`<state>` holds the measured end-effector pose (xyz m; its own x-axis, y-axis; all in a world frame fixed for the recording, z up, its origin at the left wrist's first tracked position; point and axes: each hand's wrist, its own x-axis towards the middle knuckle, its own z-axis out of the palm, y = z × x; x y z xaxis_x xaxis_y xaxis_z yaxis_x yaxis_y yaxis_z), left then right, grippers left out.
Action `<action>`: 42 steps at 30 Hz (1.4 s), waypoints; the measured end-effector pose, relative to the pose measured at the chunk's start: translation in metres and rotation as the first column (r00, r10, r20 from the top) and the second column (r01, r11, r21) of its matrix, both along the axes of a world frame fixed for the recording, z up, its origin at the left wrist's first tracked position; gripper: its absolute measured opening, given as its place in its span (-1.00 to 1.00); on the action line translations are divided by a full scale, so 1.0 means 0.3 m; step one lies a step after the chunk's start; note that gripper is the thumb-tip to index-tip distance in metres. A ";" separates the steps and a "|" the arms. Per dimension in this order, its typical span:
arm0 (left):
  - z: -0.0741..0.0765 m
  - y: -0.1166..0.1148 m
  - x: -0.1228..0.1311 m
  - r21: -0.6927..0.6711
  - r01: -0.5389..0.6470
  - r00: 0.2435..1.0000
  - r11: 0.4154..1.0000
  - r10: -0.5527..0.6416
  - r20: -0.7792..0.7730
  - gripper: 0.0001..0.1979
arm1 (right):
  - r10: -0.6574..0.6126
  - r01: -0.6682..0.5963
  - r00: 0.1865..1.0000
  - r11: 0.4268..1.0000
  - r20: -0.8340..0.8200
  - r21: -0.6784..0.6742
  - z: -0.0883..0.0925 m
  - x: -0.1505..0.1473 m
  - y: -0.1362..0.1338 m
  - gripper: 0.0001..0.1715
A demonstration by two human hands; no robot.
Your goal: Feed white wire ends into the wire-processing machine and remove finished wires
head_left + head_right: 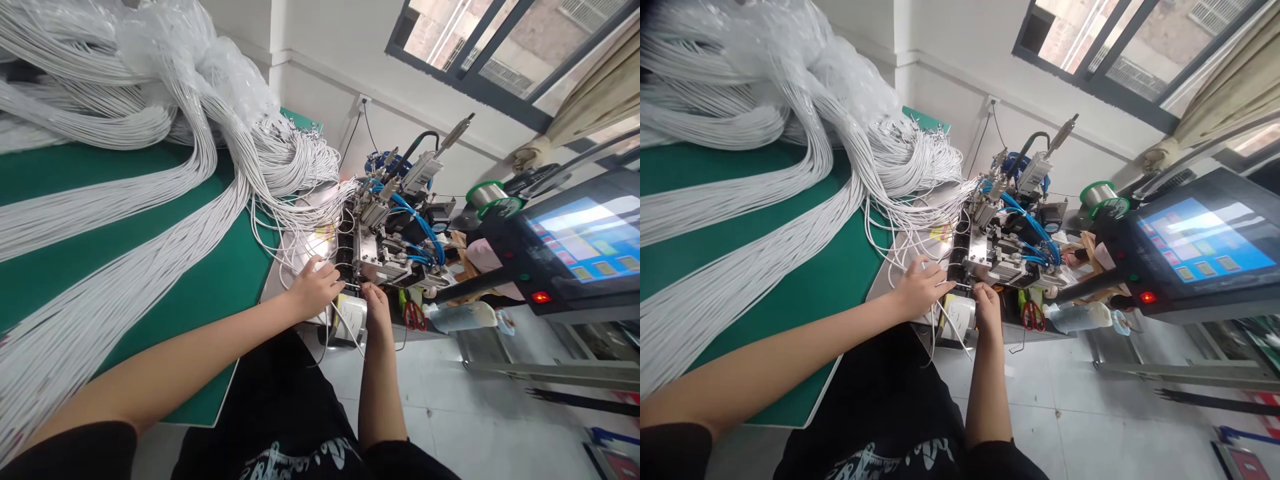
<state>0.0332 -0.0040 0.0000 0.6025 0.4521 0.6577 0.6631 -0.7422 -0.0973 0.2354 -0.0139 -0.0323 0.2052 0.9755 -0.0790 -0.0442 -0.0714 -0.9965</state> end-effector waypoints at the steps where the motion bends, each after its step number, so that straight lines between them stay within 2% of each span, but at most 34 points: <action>1: -0.001 -0.001 -0.001 -0.013 -0.002 1.000 1.000 0.002 -0.005 -0.70 | -0.001 0.001 1.000 1.000 -0.002 -0.002 -0.001 -0.003 -0.002 -0.60; 5: -0.005 -0.005 -0.007 -0.067 -0.006 1.000 0.998 0.005 -0.007 -0.71 | -0.054 0.054 0.998 0.998 -0.006 -0.022 -0.007 -0.007 -0.029 -0.52; 8: -0.008 -0.005 -0.010 -0.086 0.003 1.000 0.996 -0.002 0.012 -0.74 | -0.089 0.088 0.996 0.996 0.020 0.014 -0.007 0.000 -0.054 -0.49; 15: -0.015 -0.001 -0.012 -0.135 0.007 1.000 0.991 -0.007 0.004 -0.76 | -0.095 0.076 0.982 0.990 0.165 0.117 0.026 0.042 -0.088 -0.50; 19: -0.017 0.003 -0.012 -0.162 0.022 0.999 0.987 -0.016 0.035 -0.76 | -0.108 0.044 0.940 0.979 0.322 0.198 0.075 0.046 -0.127 -0.57; 21: -0.017 0.003 -0.011 -0.182 0.027 0.998 0.983 -0.016 0.062 -0.77 | -0.083 -0.047 0.882 0.964 0.463 0.262 0.117 0.033 -0.155 -0.70; 23: -0.016 0.003 -0.011 -0.210 0.025 0.997 0.977 -0.009 0.076 -0.78 | -0.006 -0.232 0.778 0.926 0.628 0.297 0.161 0.011 -0.182 -0.84; 25: -0.014 0.003 -0.013 -0.237 0.017 0.996 0.971 0.004 0.085 -0.77 | 0.112 -0.451 0.643 0.855 0.758 0.256 0.195 -0.019 -0.201 -0.72; 27: -0.012 0.003 -0.017 -0.260 0.013 0.996 0.966 0.012 0.094 -0.77 | 0.210 -0.616 0.520 0.764 0.828 0.192 0.211 -0.052 -0.211 -0.58; 29: -0.011 0.006 -0.021 -0.282 0.022 0.995 0.959 0.007 0.103 -0.79 | 0.227 -0.688 0.436 0.708 0.871 0.160 0.208 -0.084 -0.212 -0.52; 32: -0.009 0.013 -0.026 -0.336 0.039 0.994 0.941 -0.002 0.111 -0.81 | 0.128 -0.672 0.392 0.716 0.911 0.188 0.187 -0.119 -0.205 -0.52; 34: -0.005 0.018 -0.027 -0.386 0.042 0.993 0.922 0.003 0.114 -0.80 | 0.085 -0.648 0.426 0.723 0.901 0.238 0.174 -0.133 -0.199 -0.57; 37: 0.019 0.021 -0.029 -0.474 0.054 0.995 0.879 -0.009 0.098 -0.75 | 0.087 -0.552 0.606 0.762 0.791 0.339 0.163 -0.143 -0.187 -0.69; 40: 0.076 0.031 -0.049 -0.549 0.079 0.997 0.832 -0.069 0.039 -0.66 | 0.048 -0.326 0.811 0.865 0.583 0.382 0.157 -0.140 -0.173 -0.81; 42: 0.131 0.055 -0.078 -0.595 0.136 0.982 0.792 -0.187 -0.024 -0.55 | 0.009 -0.190 0.893 0.914 0.450 0.358 0.156 -0.135 -0.164 -0.79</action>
<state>0.0097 0.0126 0.0393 0.7388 0.6277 0.2453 0.5374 -0.7684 0.3475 0.1950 -0.0632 0.0145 0.0301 0.9257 0.3772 0.3809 0.3383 -0.8605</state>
